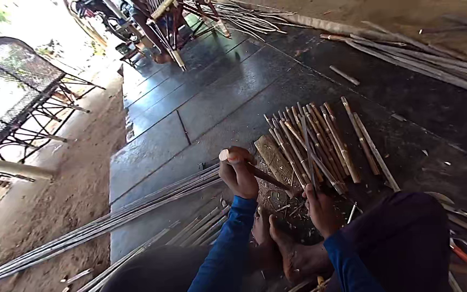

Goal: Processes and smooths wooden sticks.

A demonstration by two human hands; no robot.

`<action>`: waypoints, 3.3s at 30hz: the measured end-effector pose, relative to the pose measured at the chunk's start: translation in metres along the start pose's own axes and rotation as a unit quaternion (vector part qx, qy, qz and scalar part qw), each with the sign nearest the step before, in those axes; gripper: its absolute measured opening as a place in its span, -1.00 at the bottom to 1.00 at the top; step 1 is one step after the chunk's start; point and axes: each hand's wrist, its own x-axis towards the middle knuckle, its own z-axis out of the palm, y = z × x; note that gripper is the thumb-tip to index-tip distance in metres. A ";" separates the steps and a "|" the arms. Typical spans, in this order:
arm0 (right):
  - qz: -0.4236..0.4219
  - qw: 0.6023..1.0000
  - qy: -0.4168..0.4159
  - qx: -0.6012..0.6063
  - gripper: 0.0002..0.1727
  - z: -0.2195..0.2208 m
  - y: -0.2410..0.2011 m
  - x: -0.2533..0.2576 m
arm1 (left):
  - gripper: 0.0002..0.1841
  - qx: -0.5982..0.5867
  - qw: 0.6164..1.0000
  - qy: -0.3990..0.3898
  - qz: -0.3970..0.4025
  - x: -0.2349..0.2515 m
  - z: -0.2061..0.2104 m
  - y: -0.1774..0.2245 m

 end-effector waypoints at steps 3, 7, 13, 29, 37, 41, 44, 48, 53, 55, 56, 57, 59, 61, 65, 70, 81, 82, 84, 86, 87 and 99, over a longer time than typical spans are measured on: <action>0.022 0.996 0.021 -0.089 -0.20 0.006 0.009 0.001 | -0.62 0.062 0.996 -0.055 -0.011 -0.007 -0.016 0.005; -0.022 0.996 0.013 -0.087 -0.21 0.010 -0.022 -0.017 | -0.62 0.215 0.968 -0.129 0.025 0.023 -0.037 0.060; -0.021 0.978 -0.077 -0.193 -0.22 0.063 -0.011 -0.039 | -0.59 0.357 0.894 -0.270 0.015 0.019 -0.074 0.101; 0.049 0.973 -0.110 -0.199 -0.21 0.078 0.005 0.000 | -0.92 0.244 0.952 -0.127 0.133 -0.004 -0.078 0.088; 0.035 0.973 -0.113 -0.200 -0.21 0.081 0.006 -0.008 | -0.88 0.211 0.962 -0.134 0.114 -0.009 -0.072 0.093; 0.092 0.977 -0.077 -0.178 -0.10 0.085 0.022 -0.006 | -0.86 0.197 0.963 -0.149 0.108 -0.007 -0.067 0.097; 0.061 0.980 -0.104 -0.158 -0.12 0.085 0.021 -0.012 | -0.89 0.203 0.963 -0.145 0.102 -0.014 -0.068 0.101; 0.058 0.986 -0.056 -0.145 -0.09 0.085 0.025 -0.002 | -0.88 0.181 0.968 -0.154 0.086 -0.006 -0.065 0.098; 0.109 0.981 -0.070 -0.145 -0.09 0.081 0.030 -0.007 | -0.84 0.191 0.964 -0.164 0.085 -0.004 -0.066 0.100; 0.043 0.983 -0.072 -0.162 -0.17 0.080 0.011 -0.006 | -0.84 0.197 0.965 -0.160 0.071 -0.003 -0.063 0.098; 0.039 0.980 -0.092 -0.172 -0.17 0.079 0.006 -0.013 | -0.84 0.207 0.964 -0.151 0.067 -0.008 -0.064 0.099; 0.081 0.975 -0.133 -0.160 -0.15 0.075 0.000 -0.020 | -0.82 0.212 0.964 -0.146 0.063 -0.011 -0.066 0.102; 0.120 0.975 -0.141 -0.127 -0.15 0.063 -0.008 -0.014 | -0.70 0.216 0.963 -0.149 0.058 -0.007 -0.064 0.099; 0.043 0.984 -0.054 -0.163 -0.16 0.080 0.003 -0.009 | -0.66 0.210 0.966 -0.145 0.044 -0.003 -0.062 0.095; 0.105 0.975 -0.132 -0.145 -0.17 0.065 -0.002 -0.014 | -0.72 0.171 0.979 -0.103 0.046 -0.009 -0.064 0.093; 0.088 0.968 -0.175 -0.159 -0.13 0.062 -0.013 -0.012 | -0.68 0.140 0.982 -0.117 0.046 -0.020 -0.073 0.084; 0.037 0.979 -0.069 -0.190 -0.16 0.079 0.010 0.008 | -0.82 0.157 0.982 -0.102 0.030 -0.006 -0.063 0.084; 0.050 0.977 -0.088 -0.188 -0.14 0.080 0.012 0.002 | -0.80 0.165 0.981 -0.103 0.031 -0.009 -0.069 0.086; 0.106 0.977 -0.078 -0.168 -0.06 0.082 0.027 0.003 | -0.79 0.155 0.981 -0.114 0.029 -0.004 -0.073 0.085; 0.070 0.981 -0.066 -0.171 -0.11 0.079 0.013 0.006 | -0.83 0.153 0.980 -0.128 0.018 0.003 -0.072 0.085; 0.040 0.978 -0.080 -0.188 -0.15 0.077 0.002 0.008 | -0.86 0.161 0.979 -0.126 0.021 0.003 -0.070 0.083; 0.073 0.982 -0.050 -0.165 -0.13 0.079 0.015 0.012 | -0.87 0.207 0.969 -0.121 0.058 0.004 -0.069 0.088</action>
